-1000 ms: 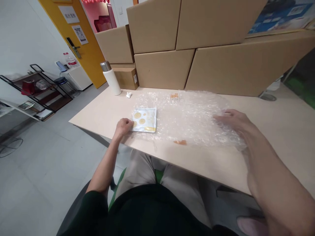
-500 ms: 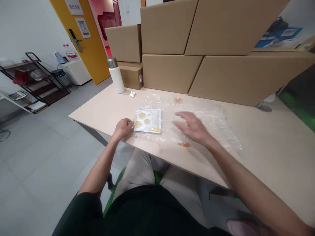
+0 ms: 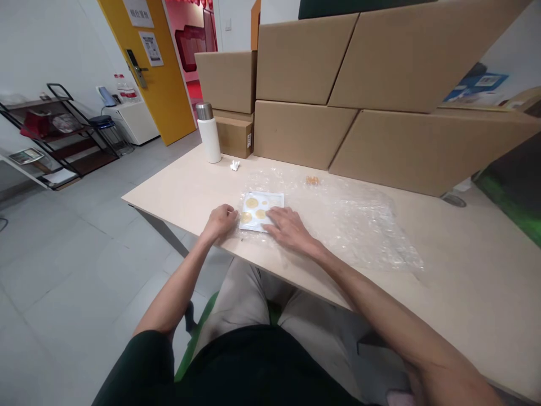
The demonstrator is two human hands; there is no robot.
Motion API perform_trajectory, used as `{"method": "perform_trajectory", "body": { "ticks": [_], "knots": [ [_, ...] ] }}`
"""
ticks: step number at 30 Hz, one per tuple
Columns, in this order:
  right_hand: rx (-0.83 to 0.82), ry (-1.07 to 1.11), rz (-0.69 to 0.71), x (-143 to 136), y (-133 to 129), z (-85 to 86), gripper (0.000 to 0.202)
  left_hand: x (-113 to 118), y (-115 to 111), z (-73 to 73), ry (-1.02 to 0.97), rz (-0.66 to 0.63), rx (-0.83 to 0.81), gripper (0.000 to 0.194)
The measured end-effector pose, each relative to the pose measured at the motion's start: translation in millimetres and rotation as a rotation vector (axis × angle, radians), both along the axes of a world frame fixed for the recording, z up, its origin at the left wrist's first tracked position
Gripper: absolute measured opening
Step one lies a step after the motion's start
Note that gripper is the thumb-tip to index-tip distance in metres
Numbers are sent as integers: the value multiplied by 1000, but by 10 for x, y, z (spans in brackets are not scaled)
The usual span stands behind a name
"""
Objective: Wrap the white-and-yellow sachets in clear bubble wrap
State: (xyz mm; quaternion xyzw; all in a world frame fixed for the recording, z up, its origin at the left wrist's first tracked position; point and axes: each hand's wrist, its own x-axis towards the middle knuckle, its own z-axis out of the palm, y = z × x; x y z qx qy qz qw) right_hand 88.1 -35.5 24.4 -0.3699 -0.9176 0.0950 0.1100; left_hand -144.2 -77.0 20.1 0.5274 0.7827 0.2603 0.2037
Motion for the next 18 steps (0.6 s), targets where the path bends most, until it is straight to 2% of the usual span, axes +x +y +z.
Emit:
{"method": "perform_trajectory", "body": {
  "ticks": [5, 12, 15, 18],
  "knots": [
    [74, -122, 13, -168, -87, -2, 52, -14, 17, -53, -143, 0, 9, 21],
    [128, -145, 13, -247, -92, -11, 53, -59, -2, -103, -377, 17, 59, 18],
    [92, -103, 6, -229, -83, -17, 55, -43, 2, -51, -476, -16, 82, 25],
    [-9, 39, -22, -184, -72, -7, 60, 40, 16, 72, -556, -67, 152, 31]
  ]
}}
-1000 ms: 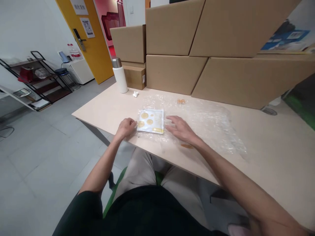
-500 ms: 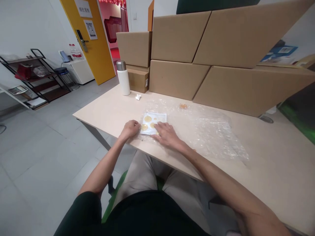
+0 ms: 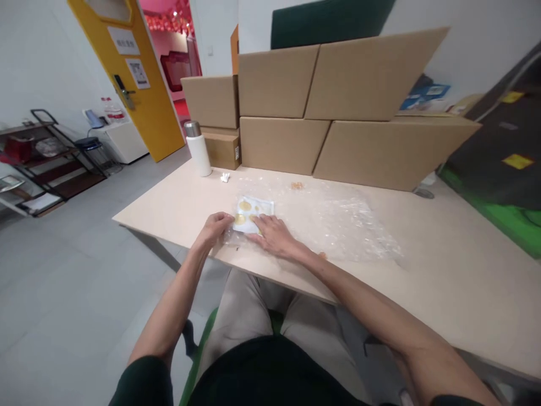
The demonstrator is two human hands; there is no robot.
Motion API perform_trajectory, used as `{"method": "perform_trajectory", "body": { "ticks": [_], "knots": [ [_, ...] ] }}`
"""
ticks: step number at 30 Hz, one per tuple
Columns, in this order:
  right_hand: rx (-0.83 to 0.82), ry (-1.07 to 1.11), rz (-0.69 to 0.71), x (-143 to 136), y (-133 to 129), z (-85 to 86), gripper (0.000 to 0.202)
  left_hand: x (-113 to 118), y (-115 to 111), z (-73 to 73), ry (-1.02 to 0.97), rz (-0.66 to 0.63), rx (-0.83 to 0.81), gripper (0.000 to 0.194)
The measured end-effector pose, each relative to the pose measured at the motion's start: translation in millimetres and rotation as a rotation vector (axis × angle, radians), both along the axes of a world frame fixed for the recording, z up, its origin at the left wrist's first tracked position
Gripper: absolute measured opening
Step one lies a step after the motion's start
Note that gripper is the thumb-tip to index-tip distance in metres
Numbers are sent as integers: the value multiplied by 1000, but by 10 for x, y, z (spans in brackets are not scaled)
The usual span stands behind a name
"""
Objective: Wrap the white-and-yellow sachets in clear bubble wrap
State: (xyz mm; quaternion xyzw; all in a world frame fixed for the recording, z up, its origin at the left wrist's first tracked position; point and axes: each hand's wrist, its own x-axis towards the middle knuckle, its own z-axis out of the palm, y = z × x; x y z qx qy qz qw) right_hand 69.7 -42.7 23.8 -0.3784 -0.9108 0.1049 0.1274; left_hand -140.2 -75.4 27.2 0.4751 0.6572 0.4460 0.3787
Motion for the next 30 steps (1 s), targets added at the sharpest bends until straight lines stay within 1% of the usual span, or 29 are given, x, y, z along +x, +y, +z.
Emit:
{"method": "perform_trajectory", "body": {
  "ticks": [2, 4, 6, 8, 10, 12, 13, 15, 17, 18, 19, 20, 22, 23, 24, 25, 26, 28, 30],
  "knots": [
    [-117, 154, -6, 46, 14, 27, 61, 100, 22, 97, -126, -54, 75, 40],
    [-265, 361, -8, 106, 31, 60, 60, 241, 64, 182, -261, -135, 137, 51],
    [-418, 618, -24, 179, 48, 78, 60, 429, 123, 239, -286, -208, 189, 58],
    [-601, 885, -78, 267, 64, 68, 62, 656, 192, 267, -194, -265, 243, 61],
    [-823, 1108, -167, 374, 83, 34, 66, 903, 258, 266, -21, -335, 305, 61],
    [-1027, 1260, -254, 508, 104, -10, 69, 1137, 312, 234, 178, -422, 357, 60],
    [-1092, 1313, -284, 586, 113, -32, 70, 1241, 332, 206, 274, -466, 362, 59],
    [-1142, 1382, -326, 760, 121, -72, 68, 1407, 360, 129, 445, -540, 320, 56],
    [-1114, 1370, -353, 940, 117, -104, 66, 1515, 378, 34, 598, -578, 256, 51],
    [-1056, 1328, -378, 1024, 113, -116, 64, 1550, 386, -14, 667, -588, 239, 49],
    [-952, 1261, -420, 1099, 111, -123, 62, 1576, 394, -58, 725, -592, 238, 47],
    [-796, 1174, -473, 1161, 112, -126, 59, 1593, 403, -94, 770, -592, 248, 46],
    [-409, 962, -551, 1233, 127, -122, 53, 1606, 419, -144, 816, -602, 264, 45],
    [-251, 852, -547, 1240, 142, -116, 51, 1603, 423, -158, 817, -615, 262, 43],
    [-157, 748, -509, 1229, 158, -109, 50, 1590, 425, -168, 805, -618, 252, 42],
    [-129, 653, -445, 1201, 174, -103, 50, 1568, 423, -176, 784, -597, 241, 41],
    [-142, 569, -378, 1162, 188, -98, 52, 1534, 419, -183, 757, -536, 235, 41],
    [-184, 435, -287, 1072, 203, -91, 55, 1435, 405, -197, 654, -325, 236, 48],
    [-170, 361, -272, 997, 203, -82, 55, 1315, 390, -199, 423, -115, 196, 63]
  ]
}}
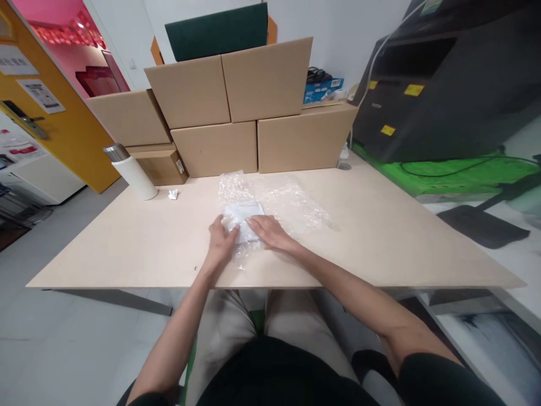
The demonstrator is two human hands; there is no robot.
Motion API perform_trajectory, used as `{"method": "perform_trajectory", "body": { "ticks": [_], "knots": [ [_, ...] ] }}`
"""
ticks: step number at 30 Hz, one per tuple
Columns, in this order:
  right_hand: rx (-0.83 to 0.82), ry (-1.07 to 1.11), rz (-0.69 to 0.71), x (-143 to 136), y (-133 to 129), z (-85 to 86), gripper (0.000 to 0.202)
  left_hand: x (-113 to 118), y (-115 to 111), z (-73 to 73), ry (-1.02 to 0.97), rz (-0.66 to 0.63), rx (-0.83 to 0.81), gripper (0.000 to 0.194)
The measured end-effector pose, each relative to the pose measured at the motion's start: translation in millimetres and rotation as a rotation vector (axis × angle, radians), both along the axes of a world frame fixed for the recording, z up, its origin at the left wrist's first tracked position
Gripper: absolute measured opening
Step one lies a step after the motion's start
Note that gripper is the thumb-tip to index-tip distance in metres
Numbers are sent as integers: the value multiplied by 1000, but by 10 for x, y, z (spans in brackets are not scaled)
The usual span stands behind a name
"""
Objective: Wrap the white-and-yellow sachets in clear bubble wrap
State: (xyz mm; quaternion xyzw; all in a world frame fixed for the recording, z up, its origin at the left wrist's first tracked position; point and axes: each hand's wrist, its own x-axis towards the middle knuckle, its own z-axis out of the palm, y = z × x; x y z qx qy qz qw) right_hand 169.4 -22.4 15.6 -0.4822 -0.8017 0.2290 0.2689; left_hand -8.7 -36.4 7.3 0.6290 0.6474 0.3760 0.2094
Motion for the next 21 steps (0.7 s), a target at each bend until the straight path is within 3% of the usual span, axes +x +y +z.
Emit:
{"method": "perform_trajectory", "body": {
  "ticks": [4, 7, 12, 15, 18, 21],
  "knots": [
    [-43, 24, -48, -33, -9, 35, 49, -125, -28, 107, -634, 70, -179, 73],
    [-153, 240, -66, 32, 10, 65, 44, 10, -59, 255, -810, 3, -75, 59],
    [-448, 839, -106, 286, 62, 79, 46, 551, -31, 351, -590, -286, 147, 38],
    [-481, 953, -150, 558, 60, 77, 50, 889, 73, 274, -382, -487, 215, 41],
    [-303, 766, -279, 888, 33, 94, 48, 1152, 176, 143, -176, -575, 239, 45],
    [33, 311, -431, 1163, 16, 148, 40, 1300, 227, 13, -28, -577, 234, 44]
  ]
}}
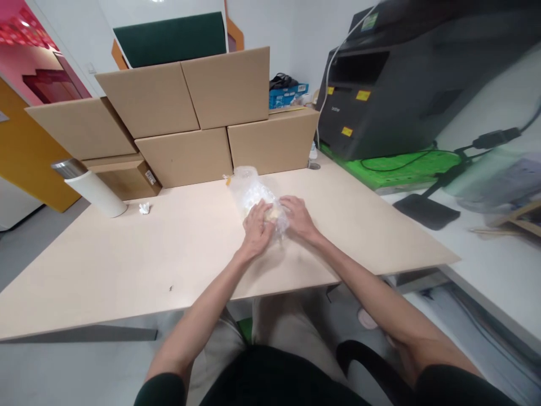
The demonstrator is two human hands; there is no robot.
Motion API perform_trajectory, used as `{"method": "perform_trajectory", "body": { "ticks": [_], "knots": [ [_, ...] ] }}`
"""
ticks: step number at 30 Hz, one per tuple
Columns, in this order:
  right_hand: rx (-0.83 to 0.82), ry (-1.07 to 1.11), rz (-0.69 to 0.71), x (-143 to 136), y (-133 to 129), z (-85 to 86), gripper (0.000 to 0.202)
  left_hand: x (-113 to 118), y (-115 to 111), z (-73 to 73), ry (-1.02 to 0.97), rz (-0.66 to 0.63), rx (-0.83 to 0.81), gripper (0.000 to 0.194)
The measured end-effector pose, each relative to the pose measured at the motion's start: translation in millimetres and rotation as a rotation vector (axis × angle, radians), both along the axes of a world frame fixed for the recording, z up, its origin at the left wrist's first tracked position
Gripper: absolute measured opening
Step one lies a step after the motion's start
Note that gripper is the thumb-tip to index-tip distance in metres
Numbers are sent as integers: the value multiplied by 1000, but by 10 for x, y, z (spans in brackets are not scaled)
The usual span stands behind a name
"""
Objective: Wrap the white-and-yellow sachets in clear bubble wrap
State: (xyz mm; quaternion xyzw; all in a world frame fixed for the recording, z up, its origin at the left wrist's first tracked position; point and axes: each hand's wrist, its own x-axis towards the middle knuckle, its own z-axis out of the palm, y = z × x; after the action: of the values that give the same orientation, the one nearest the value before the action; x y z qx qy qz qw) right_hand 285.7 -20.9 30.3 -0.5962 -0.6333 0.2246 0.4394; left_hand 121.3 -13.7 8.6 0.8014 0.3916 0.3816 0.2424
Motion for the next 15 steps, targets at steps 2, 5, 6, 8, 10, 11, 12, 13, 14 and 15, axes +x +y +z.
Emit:
{"method": "perform_trajectory", "body": {
  "ticks": [2, 5, 6, 8, 10, 11, 12, 13, 14, 15],
  "knots": [
    [20, -242, -107, 104, 19, 44, 52, 28, 18, -68, 34, 24, 24, 44],
    [-186, -129, -121, 136, 103, 92, 86, 1, 56, -139, 25, 42, 72, 44],
    [-281, 31, -87, 120, 140, 101, 90, -13, 73, -158, 18, 43, 84, 44],
    [-442, 369, 6, 59, 217, 115, 82, -32, 106, -192, 5, 52, 95, 46],
    [-522, 608, 103, -26, 287, 130, 61, -39, 130, -224, -1, 63, 95, 48],
    [-532, 698, 161, -71, 316, 139, 52, -41, 136, -238, -2, 66, 94, 49],
    [-532, 777, 222, -113, 342, 148, 44, -45, 138, -249, -2, 68, 94, 49],
    [-529, 854, 275, -150, 362, 157, 39, -55, 134, -256, -2, 69, 95, 50],
    [-529, 925, 313, -181, 377, 164, 32, -71, 125, -256, -1, 67, 97, 50],
    [-532, 964, 325, -204, 385, 168, 25, -96, 111, -248, -1, 62, 100, 50]
  ]
}}
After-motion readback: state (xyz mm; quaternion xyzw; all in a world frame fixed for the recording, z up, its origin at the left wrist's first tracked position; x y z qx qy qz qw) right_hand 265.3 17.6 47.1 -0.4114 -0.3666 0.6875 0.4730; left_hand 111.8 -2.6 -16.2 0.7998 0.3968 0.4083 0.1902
